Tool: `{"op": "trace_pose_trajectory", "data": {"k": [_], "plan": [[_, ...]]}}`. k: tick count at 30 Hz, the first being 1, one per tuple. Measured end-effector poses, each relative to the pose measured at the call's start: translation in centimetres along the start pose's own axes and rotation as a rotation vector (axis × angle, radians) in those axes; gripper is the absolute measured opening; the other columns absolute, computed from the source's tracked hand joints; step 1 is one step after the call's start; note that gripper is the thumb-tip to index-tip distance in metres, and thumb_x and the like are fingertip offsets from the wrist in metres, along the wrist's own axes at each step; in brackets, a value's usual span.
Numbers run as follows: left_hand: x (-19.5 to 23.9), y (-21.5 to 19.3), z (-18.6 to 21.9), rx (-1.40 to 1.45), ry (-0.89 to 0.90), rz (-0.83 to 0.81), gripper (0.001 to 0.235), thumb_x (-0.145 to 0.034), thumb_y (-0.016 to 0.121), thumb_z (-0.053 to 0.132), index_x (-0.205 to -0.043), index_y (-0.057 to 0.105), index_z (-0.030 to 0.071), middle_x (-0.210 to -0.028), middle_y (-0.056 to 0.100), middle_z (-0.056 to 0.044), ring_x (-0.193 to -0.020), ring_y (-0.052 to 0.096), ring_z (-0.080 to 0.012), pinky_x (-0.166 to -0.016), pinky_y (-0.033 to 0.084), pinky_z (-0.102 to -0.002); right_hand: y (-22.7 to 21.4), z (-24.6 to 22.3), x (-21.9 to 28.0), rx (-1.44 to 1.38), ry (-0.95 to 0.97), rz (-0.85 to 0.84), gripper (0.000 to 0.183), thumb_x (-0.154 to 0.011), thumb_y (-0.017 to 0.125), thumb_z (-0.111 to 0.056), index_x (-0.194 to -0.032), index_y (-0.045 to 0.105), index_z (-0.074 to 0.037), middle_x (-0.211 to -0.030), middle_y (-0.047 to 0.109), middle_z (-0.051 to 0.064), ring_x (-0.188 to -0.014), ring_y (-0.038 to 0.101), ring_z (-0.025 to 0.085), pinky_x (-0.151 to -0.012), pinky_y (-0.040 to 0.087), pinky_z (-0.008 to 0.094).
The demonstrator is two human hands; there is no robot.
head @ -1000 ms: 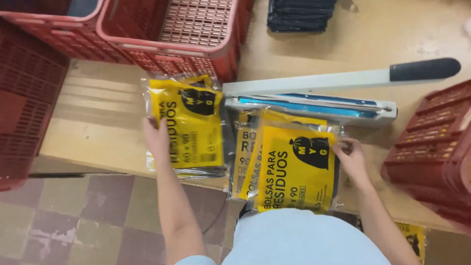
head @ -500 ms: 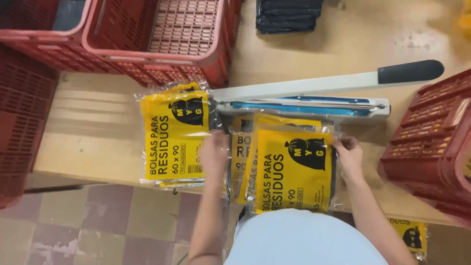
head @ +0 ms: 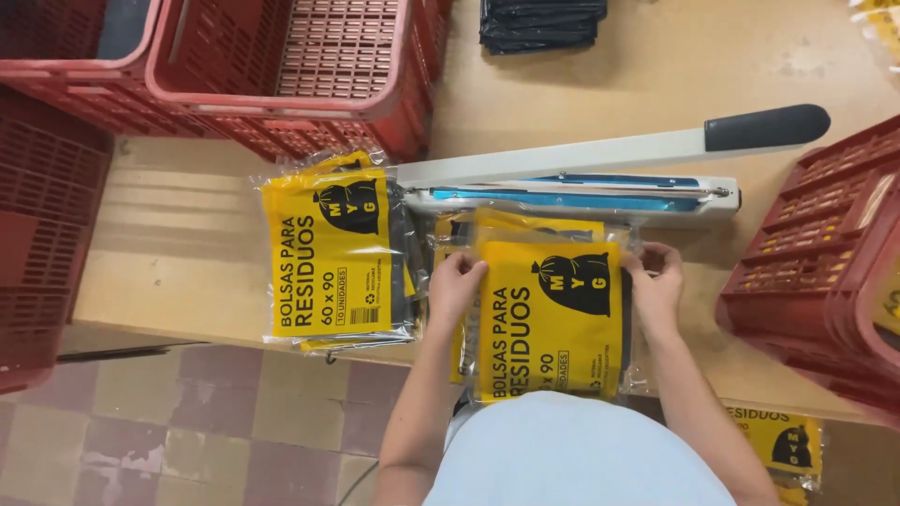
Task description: The person repeatedly places stacks of yellow-labeled plastic bags under a manual heat sealer, presses the handle to seal, and moves the sealed packs into a red basket. The process is repeated multiple times throughout the clip.
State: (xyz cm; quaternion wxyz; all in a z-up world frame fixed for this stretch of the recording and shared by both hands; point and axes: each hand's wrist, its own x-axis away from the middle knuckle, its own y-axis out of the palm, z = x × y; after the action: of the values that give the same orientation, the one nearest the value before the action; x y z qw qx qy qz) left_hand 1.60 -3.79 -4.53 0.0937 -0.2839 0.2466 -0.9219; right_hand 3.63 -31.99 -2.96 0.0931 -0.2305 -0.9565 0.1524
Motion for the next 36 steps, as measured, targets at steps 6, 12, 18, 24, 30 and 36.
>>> {"op": "trace_pose_trajectory", "data": {"k": [6,12,18,24,30,36], "plan": [[2.2,-0.3,2.7,0.029,0.281,0.299,0.012,-0.093,0.064,0.021,-0.094,0.075,0.016,-0.084,0.073,-0.004,-0.083,0.073,-0.0275,-0.075,0.057,-0.038,0.1,1.7,-1.2,0.091,0.012,-0.054,0.035,-0.08,0.083,-0.018,-0.112,0.067,-0.014,-0.086,0.06,-0.001,-0.077,0.057,0.008,-0.07,0.048,0.022],[0.5,-0.2,2.7,-0.142,0.632,0.663,0.008,-0.095,0.068,0.019,-0.095,0.076,0.019,-0.083,0.071,0.006,-0.081,0.07,-0.0146,-0.074,0.057,-0.026,0.9,0.1,-2.5,0.016,-0.027,-0.107,0.019,-0.081,0.08,-0.015,-0.099,0.075,-0.013,-0.077,0.051,0.0,-0.07,0.052,0.006,-0.058,0.051,0.021],[-2.6,-0.1,4.5,0.35,0.199,0.405,0.013,-0.087,0.074,0.027,-0.09,0.076,0.014,-0.072,0.069,-0.006,-0.074,0.062,-0.0168,-0.071,0.052,-0.037,3.1,1.4,-4.8,0.114,-0.097,-0.092,0.012,-0.082,0.08,-0.021,-0.094,0.077,-0.019,-0.082,0.067,0.0,-0.079,0.066,0.013,-0.072,0.054,0.029],[-6.7,1.1,4.2,0.265,0.086,0.441,0.017,-0.087,0.068,0.028,-0.09,0.076,0.014,-0.078,0.074,-0.008,-0.084,0.072,-0.0296,-0.074,0.055,-0.043,5.0,1.4,-9.1,0.458,-0.293,0.007,0.008,-0.088,0.076,-0.028,-0.092,0.072,-0.023,-0.076,0.067,-0.001,-0.08,0.068,0.024,-0.075,0.053,0.039],[-6.6,1.4,5.5,0.311,0.071,0.437,0.018,-0.092,0.066,0.029,-0.09,0.076,0.013,-0.08,0.075,-0.006,-0.086,0.073,-0.0291,-0.075,0.054,-0.042,4.1,-0.5,-9.1,0.648,-0.652,0.124,0.028,-0.083,0.082,-0.028,-0.094,0.06,-0.014,-0.073,0.06,0.001,-0.082,0.066,0.026,-0.068,0.055,0.044],[-5.7,0.9,6.7,0.334,0.05,0.452,0.021,-0.094,0.063,0.029,-0.091,0.076,0.013,-0.08,0.075,-0.005,-0.088,0.072,-0.0277,-0.079,0.055,-0.042,6.1,-12.9,-11.9,0.725,-1.416,0.093,0.04,-0.104,0.055,-0.053,-0.091,0.059,-0.016,-0.084,0.044,0.003,-0.086,0.05,0.026,-0.079,0.043,0.037]]}}
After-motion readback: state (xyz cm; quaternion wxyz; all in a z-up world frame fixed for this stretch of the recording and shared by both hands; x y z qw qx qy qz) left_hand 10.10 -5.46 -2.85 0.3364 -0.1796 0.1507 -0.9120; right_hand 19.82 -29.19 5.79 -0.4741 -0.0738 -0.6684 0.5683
